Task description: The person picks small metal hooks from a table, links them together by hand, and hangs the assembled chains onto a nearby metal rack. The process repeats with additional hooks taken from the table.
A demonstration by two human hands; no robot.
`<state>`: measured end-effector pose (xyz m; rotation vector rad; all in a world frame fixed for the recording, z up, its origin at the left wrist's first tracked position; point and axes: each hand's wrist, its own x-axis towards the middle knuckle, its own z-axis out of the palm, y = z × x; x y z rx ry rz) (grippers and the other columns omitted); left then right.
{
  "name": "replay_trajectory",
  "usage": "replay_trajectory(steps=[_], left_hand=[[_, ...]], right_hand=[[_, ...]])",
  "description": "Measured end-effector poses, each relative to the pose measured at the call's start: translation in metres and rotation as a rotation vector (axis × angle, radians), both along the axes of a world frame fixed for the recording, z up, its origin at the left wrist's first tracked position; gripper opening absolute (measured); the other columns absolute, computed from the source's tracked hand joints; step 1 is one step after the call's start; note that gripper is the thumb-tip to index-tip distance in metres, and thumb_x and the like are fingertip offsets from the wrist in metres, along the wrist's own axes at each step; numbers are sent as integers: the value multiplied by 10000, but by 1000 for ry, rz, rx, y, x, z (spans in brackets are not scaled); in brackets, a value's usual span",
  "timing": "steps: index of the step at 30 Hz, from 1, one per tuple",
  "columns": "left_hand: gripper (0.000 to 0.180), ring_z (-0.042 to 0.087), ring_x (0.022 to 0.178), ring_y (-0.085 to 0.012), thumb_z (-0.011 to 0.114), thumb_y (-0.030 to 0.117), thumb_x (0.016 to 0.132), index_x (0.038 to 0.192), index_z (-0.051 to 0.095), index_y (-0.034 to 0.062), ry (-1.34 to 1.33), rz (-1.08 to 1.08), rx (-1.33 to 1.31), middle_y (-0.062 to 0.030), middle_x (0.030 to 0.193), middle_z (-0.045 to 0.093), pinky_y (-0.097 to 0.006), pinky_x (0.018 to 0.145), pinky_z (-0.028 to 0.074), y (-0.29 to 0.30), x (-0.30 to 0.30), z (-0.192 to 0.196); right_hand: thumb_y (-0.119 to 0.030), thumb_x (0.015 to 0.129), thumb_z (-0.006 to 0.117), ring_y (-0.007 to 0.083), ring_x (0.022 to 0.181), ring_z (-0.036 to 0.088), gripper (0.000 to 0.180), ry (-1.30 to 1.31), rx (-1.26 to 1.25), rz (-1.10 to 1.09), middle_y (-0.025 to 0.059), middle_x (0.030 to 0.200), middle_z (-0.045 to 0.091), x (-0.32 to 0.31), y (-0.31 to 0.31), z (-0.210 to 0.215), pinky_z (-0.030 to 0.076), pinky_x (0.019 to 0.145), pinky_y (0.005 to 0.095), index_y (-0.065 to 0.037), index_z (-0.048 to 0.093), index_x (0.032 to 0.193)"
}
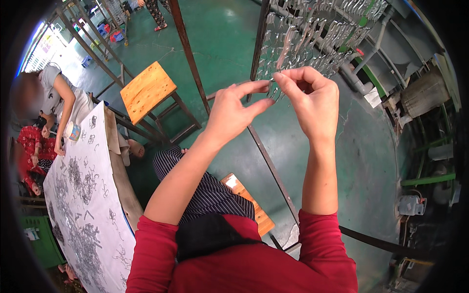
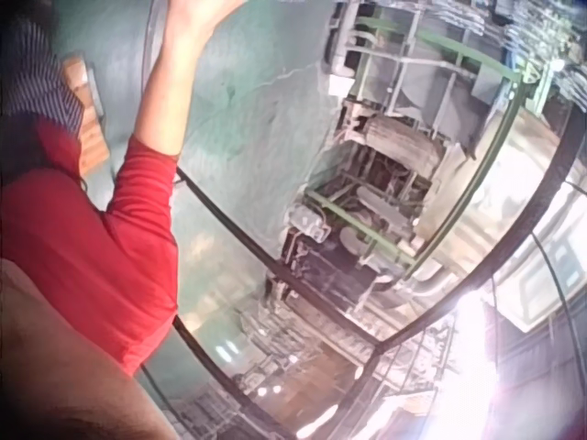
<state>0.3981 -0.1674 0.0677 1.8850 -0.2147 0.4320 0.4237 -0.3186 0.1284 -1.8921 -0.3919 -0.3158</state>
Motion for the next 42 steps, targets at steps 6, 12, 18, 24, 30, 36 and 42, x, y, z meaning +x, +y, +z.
replay_trajectory(steps=[6,12,18,24,30,36,42], left_hand=[[173,704,841,-201,701,189,842,982,728,90,-40,148,215,-49,894,737,-474,1073,335,-6,5,-5],[154,712,852,-191,688,169,857,967,723,68,-67,174,227,-62,891,737,-461,1066,342,-6,10,-6],[158,710,835,-199,702,171,842,959,725,68,-64,214,231,-74,874,735,-455,1052,361,4,9,-9],[164,683,798,-234,691,197,848,955,725,78,-70,200,223,-77,923,726,-495,1054,362,8,11,-10],[167,684,816,-230,684,190,853,965,722,72,-48,201,225,-65,938,728,-496,1054,362,13,8,-9],[157,700,841,-229,684,179,854,960,726,71,-4,185,207,-58,918,733,-493,1048,370,14,4,-4],[178,701,821,-213,690,178,848,975,728,60,17,182,208,-74,898,733,-452,1007,412,11,5,-5]], right_hand=[[-129,829,732,40,665,546,155,-21,169,-77,-14,763,640,1,-26,-11,448,598,202,-19,706,935],[-187,814,744,130,648,595,184,39,-114,-438,47,813,668,70,-92,-139,486,620,290,-81,720,962],[-231,795,755,197,723,621,222,42,-213,-516,55,872,646,104,-79,-205,493,668,346,-130,726,990],[-220,803,750,170,679,602,185,-7,-182,-479,38,858,641,104,-69,-207,487,632,323,-113,731,953],[-173,805,756,131,627,588,143,8,-75,-436,39,837,652,90,-61,-194,481,607,284,-55,736,883],[-116,795,768,91,639,576,134,112,64,-369,27,794,654,58,-71,-164,473,617,236,-11,734,870],[-89,784,767,85,644,566,119,92,88,-226,23,763,640,13,-54,-124,460,619,226,-4,734,861]])
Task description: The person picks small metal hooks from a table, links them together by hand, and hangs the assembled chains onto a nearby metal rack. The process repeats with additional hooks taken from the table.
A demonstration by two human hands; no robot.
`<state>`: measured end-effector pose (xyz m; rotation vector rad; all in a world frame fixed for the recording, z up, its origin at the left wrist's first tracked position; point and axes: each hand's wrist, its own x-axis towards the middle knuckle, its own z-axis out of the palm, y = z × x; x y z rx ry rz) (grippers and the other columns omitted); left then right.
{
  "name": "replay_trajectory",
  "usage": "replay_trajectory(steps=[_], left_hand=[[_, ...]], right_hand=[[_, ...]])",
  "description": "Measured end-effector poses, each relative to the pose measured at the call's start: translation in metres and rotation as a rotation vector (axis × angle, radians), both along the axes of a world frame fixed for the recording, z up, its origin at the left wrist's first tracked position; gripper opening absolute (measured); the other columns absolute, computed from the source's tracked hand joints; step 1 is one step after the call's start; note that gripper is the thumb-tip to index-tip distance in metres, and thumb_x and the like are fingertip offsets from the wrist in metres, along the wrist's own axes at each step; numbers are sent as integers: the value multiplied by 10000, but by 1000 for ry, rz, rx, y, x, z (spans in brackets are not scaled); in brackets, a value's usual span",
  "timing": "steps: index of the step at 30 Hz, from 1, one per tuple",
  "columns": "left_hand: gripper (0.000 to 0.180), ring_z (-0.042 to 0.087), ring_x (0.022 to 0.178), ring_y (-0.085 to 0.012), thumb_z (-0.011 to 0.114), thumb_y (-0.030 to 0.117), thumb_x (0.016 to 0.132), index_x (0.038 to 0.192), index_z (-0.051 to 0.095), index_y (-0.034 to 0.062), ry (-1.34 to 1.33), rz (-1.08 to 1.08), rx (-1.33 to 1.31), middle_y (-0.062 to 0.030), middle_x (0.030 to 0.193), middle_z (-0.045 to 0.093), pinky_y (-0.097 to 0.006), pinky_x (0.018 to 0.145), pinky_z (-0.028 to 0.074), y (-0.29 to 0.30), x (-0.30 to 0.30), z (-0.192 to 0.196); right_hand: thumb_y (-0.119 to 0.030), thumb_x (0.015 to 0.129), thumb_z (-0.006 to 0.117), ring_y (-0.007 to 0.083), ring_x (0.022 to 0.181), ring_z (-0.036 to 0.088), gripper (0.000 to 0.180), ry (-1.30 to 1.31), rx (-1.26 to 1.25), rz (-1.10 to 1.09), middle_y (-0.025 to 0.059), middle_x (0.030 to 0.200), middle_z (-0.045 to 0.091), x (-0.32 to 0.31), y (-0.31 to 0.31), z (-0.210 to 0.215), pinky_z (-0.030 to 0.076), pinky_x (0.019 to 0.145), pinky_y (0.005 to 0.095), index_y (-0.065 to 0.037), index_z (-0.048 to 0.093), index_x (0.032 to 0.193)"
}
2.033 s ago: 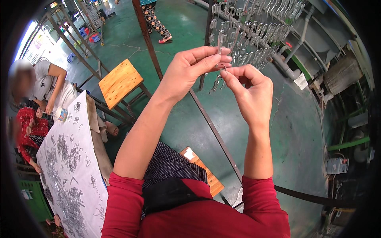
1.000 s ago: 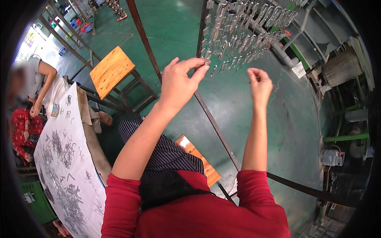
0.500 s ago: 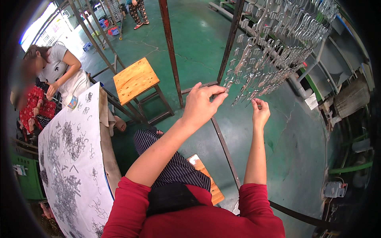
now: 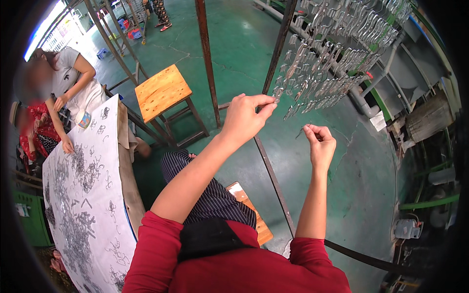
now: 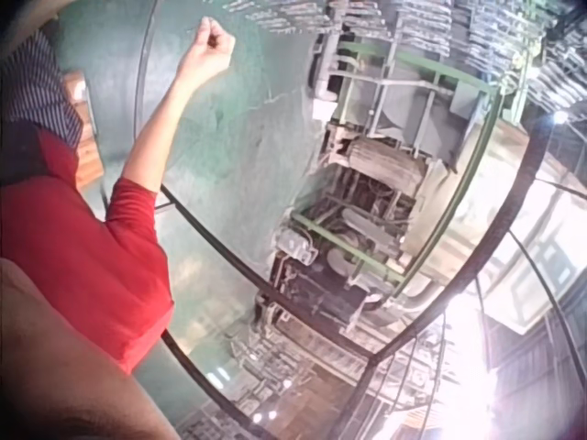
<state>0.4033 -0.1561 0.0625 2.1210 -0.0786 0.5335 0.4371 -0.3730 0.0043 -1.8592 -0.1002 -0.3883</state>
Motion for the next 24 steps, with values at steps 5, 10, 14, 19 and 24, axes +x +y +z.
replay_trajectory(steps=[5,10,14,19,24], left_hand=[[197,681,698,-194,673,156,840,977,722,23,25,-5,-138,-123,851,722,-310,752,525,-3,-2,2],[209,699,801,-140,692,153,844,997,720,13,79,-11,-155,-113,918,733,-266,725,530,-4,-3,8],[209,699,809,-136,694,149,842,995,720,9,89,-18,-172,-109,906,735,-263,726,531,-6,-1,5],[207,695,812,-132,695,139,841,1000,719,8,79,-25,-250,-106,886,735,-263,727,529,-8,3,1],[199,691,801,-128,692,135,842,1006,722,26,73,2,-193,-112,886,734,-261,713,521,-13,8,-4]], right_hand=[[-61,761,765,94,627,553,105,-86,-58,79,40,726,619,-20,37,26,445,593,244,4,728,835],[-100,753,770,142,593,572,110,-175,-123,100,59,715,616,-19,64,32,454,575,284,-18,727,811],[-115,759,763,166,583,577,115,-189,-158,61,63,704,597,-17,76,30,456,567,309,-21,719,809],[-138,765,762,168,589,583,129,-193,-150,58,60,711,598,-17,80,27,460,575,314,-25,713,803],[-146,778,750,173,598,589,132,-179,-169,21,58,722,601,-13,80,25,466,590,321,-25,714,815]])
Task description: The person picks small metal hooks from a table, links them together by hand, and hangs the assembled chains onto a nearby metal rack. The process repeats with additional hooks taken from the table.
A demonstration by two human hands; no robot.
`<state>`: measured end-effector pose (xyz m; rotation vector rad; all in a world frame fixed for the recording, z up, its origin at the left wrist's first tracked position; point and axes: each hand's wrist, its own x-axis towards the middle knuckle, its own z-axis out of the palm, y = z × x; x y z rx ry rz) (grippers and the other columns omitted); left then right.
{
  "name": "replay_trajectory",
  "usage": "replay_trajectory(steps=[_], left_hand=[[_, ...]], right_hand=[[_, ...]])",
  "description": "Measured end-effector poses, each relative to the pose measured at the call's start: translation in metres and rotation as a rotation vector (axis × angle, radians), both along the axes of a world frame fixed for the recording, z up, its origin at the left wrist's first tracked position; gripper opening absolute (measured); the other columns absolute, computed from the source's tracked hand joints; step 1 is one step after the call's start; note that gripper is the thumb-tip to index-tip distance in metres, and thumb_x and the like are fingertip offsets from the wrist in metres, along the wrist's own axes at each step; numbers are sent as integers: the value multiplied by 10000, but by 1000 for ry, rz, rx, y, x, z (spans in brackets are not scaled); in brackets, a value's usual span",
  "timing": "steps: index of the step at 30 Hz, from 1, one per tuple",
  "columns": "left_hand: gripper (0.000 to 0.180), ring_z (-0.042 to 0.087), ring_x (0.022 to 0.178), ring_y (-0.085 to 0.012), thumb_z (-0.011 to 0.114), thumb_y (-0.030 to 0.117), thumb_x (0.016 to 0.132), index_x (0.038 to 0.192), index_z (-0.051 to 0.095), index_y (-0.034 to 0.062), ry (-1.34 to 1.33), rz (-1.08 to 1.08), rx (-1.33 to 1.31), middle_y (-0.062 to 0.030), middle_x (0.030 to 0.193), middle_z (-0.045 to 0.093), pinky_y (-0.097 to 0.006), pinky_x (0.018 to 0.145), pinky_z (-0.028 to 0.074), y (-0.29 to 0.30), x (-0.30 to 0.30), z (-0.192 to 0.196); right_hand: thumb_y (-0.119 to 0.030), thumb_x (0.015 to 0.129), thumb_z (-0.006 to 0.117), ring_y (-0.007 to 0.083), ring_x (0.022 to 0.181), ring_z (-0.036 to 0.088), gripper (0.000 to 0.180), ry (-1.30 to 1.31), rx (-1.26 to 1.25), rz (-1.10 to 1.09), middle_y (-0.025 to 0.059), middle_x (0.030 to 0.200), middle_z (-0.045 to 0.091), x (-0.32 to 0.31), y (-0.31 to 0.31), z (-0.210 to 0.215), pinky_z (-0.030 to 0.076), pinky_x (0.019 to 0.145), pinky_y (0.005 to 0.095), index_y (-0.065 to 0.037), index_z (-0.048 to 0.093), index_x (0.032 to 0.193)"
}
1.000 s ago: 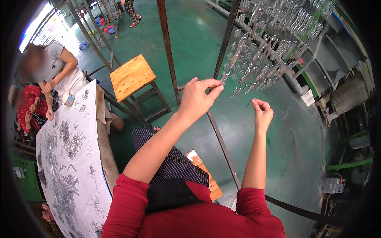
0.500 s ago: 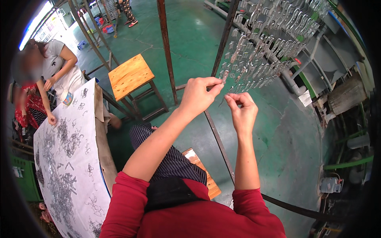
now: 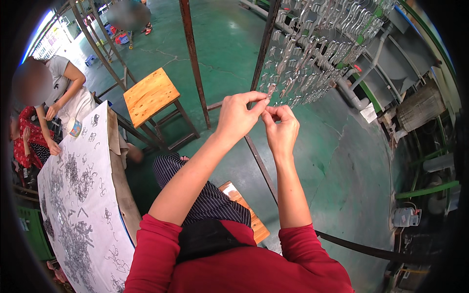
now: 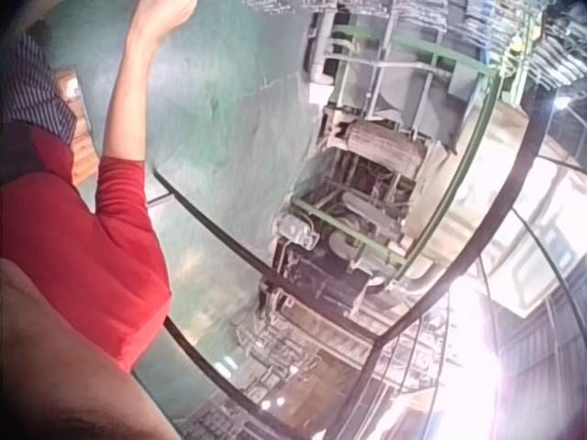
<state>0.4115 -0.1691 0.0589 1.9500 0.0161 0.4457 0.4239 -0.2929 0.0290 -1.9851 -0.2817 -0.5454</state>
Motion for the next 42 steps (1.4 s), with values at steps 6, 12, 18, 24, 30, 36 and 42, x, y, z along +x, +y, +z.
replay_trajectory(steps=[6,12,18,24,30,36,42], left_hand=[[220,537,455,-163,689,214,829,964,731,46,-159,37,-8,-134,631,650,-327,481,411,-2,11,-12],[253,646,747,-170,688,186,847,1067,701,60,-159,22,96,-114,928,705,-294,665,488,7,6,-5],[305,646,1063,-192,665,160,881,1174,650,75,-166,137,124,-120,1118,687,-306,895,481,82,-53,-6],[237,651,974,-144,613,71,903,1129,651,11,-77,519,56,-88,1038,701,-277,863,485,197,-168,-35],[173,661,925,-169,584,35,907,1047,671,-19,-61,910,-12,-112,975,705,-278,851,493,201,-297,-43],[155,663,880,-180,553,29,921,994,672,-37,-59,1334,-22,-125,916,701,-293,822,499,147,-407,-77],[139,668,821,-176,586,41,914,988,676,-35,-146,1652,-42,-120,891,702,-303,769,519,92,-476,-123]], right_hand=[[-157,782,750,178,616,597,139,23,8,-42,62,733,605,4,3,-4,469,601,321,-27,713,815],[-169,781,759,159,595,563,211,46,20,-75,40,707,587,7,1,-9,467,600,311,-51,688,940],[-147,794,736,155,549,530,294,96,6,-117,33,645,557,-26,-14,-39,462,560,318,-65,579,1028],[-152,826,665,286,613,626,122,269,-277,492,99,683,620,-98,58,-126,492,562,391,-99,609,921],[-151,853,653,284,684,644,99,96,-394,1276,96,788,649,-139,147,-116,501,591,388,-96,628,931],[-142,849,624,315,761,638,96,-119,-613,1747,66,889,648,-151,194,-112,510,617,416,-91,589,922],[-135,819,635,301,767,641,55,-226,-495,1970,76,847,639,-225,245,-97,528,655,392,-114,621,867]])
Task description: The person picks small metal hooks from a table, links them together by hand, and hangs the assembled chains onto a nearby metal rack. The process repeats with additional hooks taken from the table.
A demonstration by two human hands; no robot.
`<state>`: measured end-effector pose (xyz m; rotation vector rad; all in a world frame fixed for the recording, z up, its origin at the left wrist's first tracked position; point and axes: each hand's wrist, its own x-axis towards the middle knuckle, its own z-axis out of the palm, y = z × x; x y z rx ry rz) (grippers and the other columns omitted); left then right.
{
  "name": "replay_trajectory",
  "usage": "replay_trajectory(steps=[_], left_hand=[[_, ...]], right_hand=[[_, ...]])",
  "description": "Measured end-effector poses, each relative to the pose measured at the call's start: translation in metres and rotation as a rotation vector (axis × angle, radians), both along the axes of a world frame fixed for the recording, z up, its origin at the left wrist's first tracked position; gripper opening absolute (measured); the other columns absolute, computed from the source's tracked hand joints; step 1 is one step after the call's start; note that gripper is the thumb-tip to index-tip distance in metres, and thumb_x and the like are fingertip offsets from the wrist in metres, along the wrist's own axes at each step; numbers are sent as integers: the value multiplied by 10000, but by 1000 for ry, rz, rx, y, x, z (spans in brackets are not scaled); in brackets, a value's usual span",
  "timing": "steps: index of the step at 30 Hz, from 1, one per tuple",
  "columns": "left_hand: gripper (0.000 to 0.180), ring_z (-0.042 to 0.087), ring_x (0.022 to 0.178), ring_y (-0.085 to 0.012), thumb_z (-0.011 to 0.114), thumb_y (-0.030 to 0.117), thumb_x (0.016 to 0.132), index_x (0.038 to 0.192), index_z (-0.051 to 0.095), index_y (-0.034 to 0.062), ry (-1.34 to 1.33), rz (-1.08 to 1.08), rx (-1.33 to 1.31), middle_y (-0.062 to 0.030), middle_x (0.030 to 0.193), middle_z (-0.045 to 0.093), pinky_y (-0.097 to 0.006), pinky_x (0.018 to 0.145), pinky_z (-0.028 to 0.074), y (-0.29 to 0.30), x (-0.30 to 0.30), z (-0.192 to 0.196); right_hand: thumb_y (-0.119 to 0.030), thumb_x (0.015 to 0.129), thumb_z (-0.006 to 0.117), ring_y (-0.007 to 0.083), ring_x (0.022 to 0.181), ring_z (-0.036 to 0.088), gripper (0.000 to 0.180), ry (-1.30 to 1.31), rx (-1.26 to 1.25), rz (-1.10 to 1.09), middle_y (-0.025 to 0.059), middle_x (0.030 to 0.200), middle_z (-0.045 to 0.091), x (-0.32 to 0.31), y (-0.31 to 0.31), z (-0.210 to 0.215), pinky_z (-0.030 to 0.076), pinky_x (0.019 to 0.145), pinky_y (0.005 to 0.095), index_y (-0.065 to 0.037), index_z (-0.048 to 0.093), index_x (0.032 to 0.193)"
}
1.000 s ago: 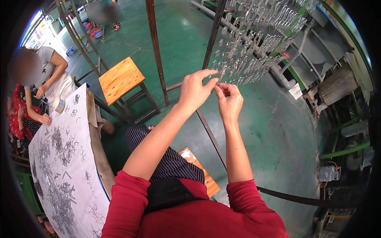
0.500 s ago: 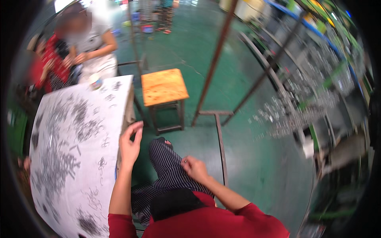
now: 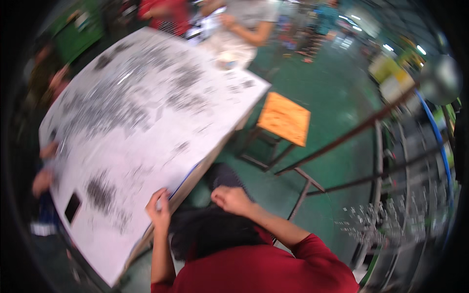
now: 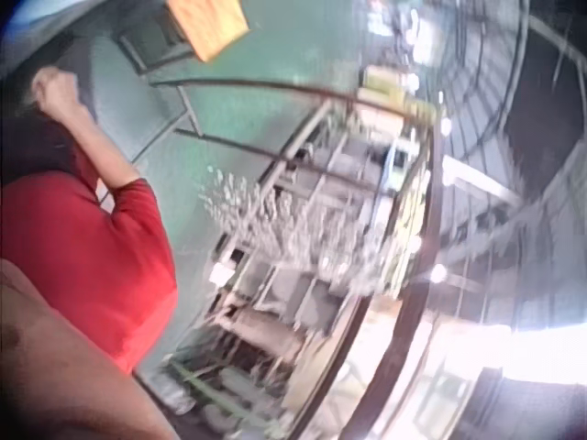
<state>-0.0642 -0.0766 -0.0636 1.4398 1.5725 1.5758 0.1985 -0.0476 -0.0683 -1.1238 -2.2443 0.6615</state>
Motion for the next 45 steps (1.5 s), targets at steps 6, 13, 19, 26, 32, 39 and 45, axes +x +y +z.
replay_trajectory(steps=[6,13,19,26,32,39,45], left_hand=[[141,670,752,-174,566,0,902,981,681,-25,24,78,-37,-120,826,691,-268,708,519,-27,-39,-3],[155,645,747,-143,545,-20,900,998,663,-44,-65,334,-84,-108,834,682,-252,689,506,-59,-72,-21],[162,626,723,-134,539,-32,891,995,662,-30,-26,379,-104,-97,801,668,-241,672,493,-57,-69,-35],[248,570,584,-193,611,-45,746,966,677,48,224,486,19,-64,683,592,-289,548,465,-49,-65,-36],[265,544,624,-198,637,-12,695,942,659,82,607,600,-85,-30,705,574,-325,540,476,-45,-60,-34],[202,523,565,-208,632,-19,699,869,664,84,638,748,-166,-47,642,545,-323,510,452,-40,-55,-31],[180,557,657,-191,644,34,716,882,633,104,654,772,-178,-21,697,558,-320,529,487,-42,-53,-37]], right_hand=[[-92,806,629,280,654,630,52,54,-110,-32,96,768,646,-110,66,40,498,618,393,-104,644,854],[-101,833,652,264,714,632,150,-75,-35,132,75,890,631,-217,150,10,502,651,381,-87,652,983],[-93,829,654,271,803,647,153,-146,-36,274,72,911,627,-261,153,-3,514,694,397,-98,665,982],[-104,819,666,250,841,635,108,-186,-65,506,60,878,622,-306,167,-2,505,744,392,-109,693,923],[-308,778,750,259,984,609,502,-105,56,737,93,1116,568,-363,128,-4,502,812,375,-162,589,1231],[-298,779,723,349,1017,607,442,-313,115,825,133,1121,592,-438,106,-9,498,874,469,-172,584,1180],[-122,782,664,298,946,644,264,-85,88,878,130,980,685,-443,149,25,506,825,402,-120,661,1047]])
